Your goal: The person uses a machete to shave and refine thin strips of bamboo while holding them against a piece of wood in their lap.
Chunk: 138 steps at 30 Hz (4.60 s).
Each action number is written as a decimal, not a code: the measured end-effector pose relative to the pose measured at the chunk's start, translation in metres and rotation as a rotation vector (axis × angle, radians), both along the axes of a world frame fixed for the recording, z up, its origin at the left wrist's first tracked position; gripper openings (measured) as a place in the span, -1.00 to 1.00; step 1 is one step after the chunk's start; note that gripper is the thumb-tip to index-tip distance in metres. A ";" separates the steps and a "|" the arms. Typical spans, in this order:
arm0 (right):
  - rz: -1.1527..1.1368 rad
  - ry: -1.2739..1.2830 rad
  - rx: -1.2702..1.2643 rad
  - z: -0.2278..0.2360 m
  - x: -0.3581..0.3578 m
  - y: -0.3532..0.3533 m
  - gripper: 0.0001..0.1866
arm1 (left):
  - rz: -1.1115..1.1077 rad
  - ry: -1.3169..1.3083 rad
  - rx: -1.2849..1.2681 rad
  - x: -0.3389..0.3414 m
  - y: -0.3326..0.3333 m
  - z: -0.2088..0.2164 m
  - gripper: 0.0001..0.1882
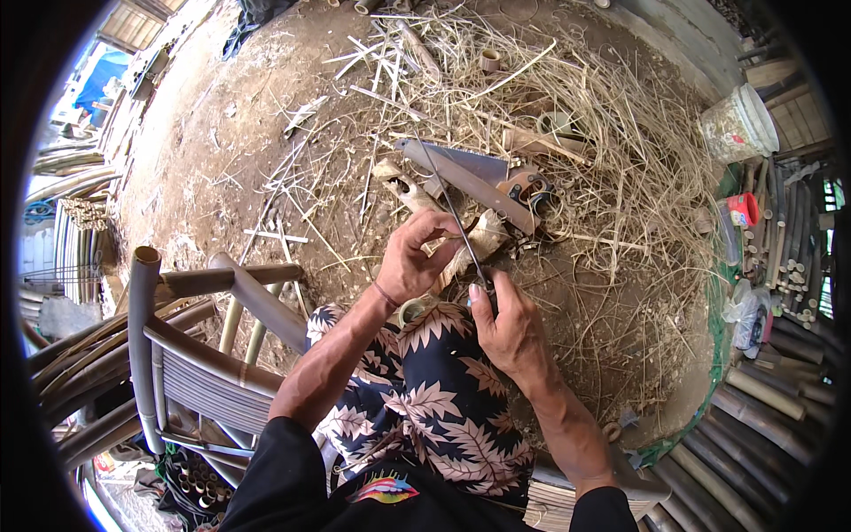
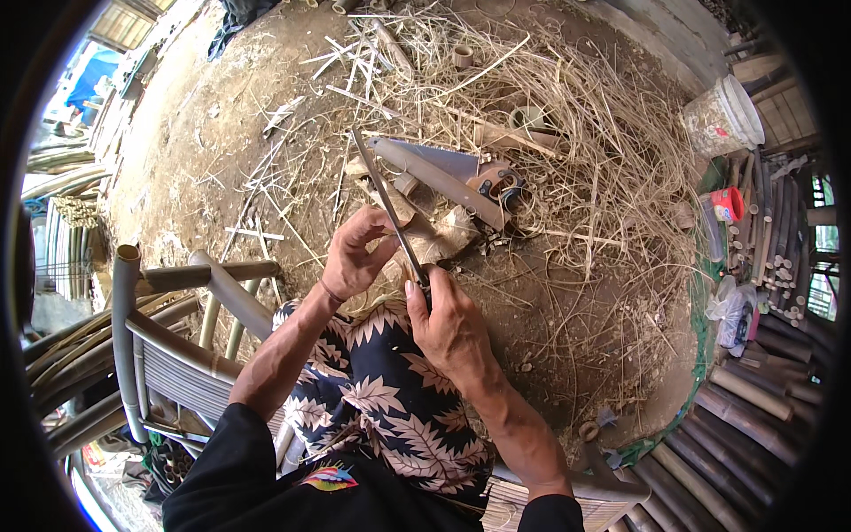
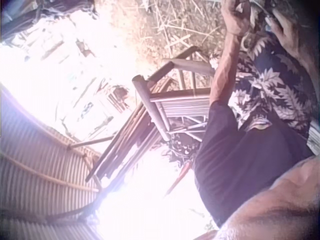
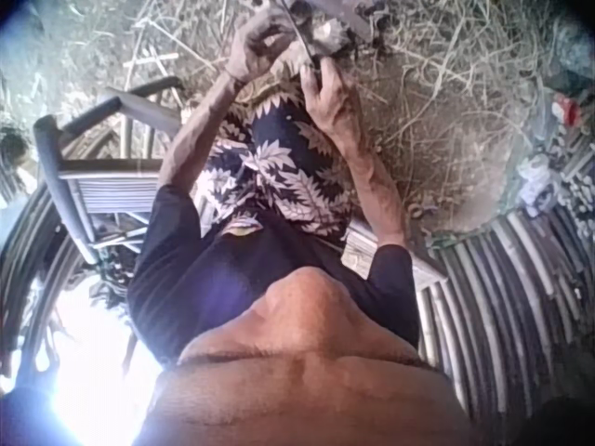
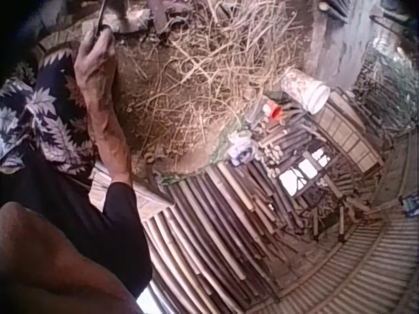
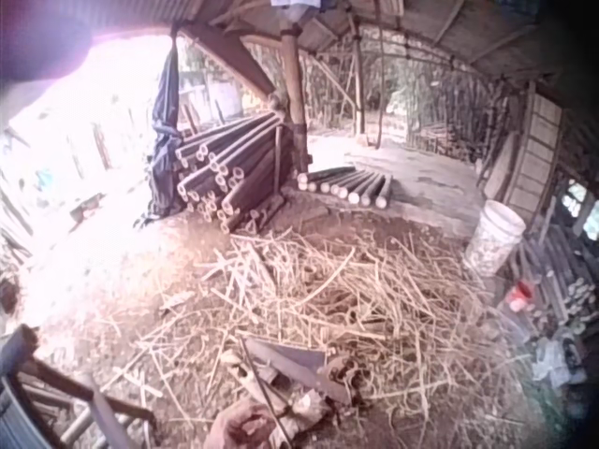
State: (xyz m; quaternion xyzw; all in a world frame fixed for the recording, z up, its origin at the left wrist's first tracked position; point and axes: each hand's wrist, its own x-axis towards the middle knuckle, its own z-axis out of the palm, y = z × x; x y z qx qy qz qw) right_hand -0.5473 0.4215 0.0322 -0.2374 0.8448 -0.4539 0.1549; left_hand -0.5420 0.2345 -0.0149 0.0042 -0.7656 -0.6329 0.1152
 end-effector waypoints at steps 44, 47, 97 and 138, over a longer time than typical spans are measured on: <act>-0.023 -0.340 0.575 -0.283 0.034 0.068 -0.52 | 0.110 0.090 -1.323 -0.086 -0.091 0.019 -0.83; 0.039 -0.629 0.698 -0.193 -0.003 0.060 -0.53 | 0.064 0.126 -1.206 -0.077 -0.089 0.007 -0.78; -0.008 0.147 0.423 -0.083 -0.067 0.012 -0.74 | 0.137 0.051 -0.445 -0.118 0.036 -0.013 -0.80; -0.124 -0.332 0.267 -0.289 -0.036 0.044 -0.73 | 0.432 0.239 0.441 -0.068 0.003 -0.067 -0.48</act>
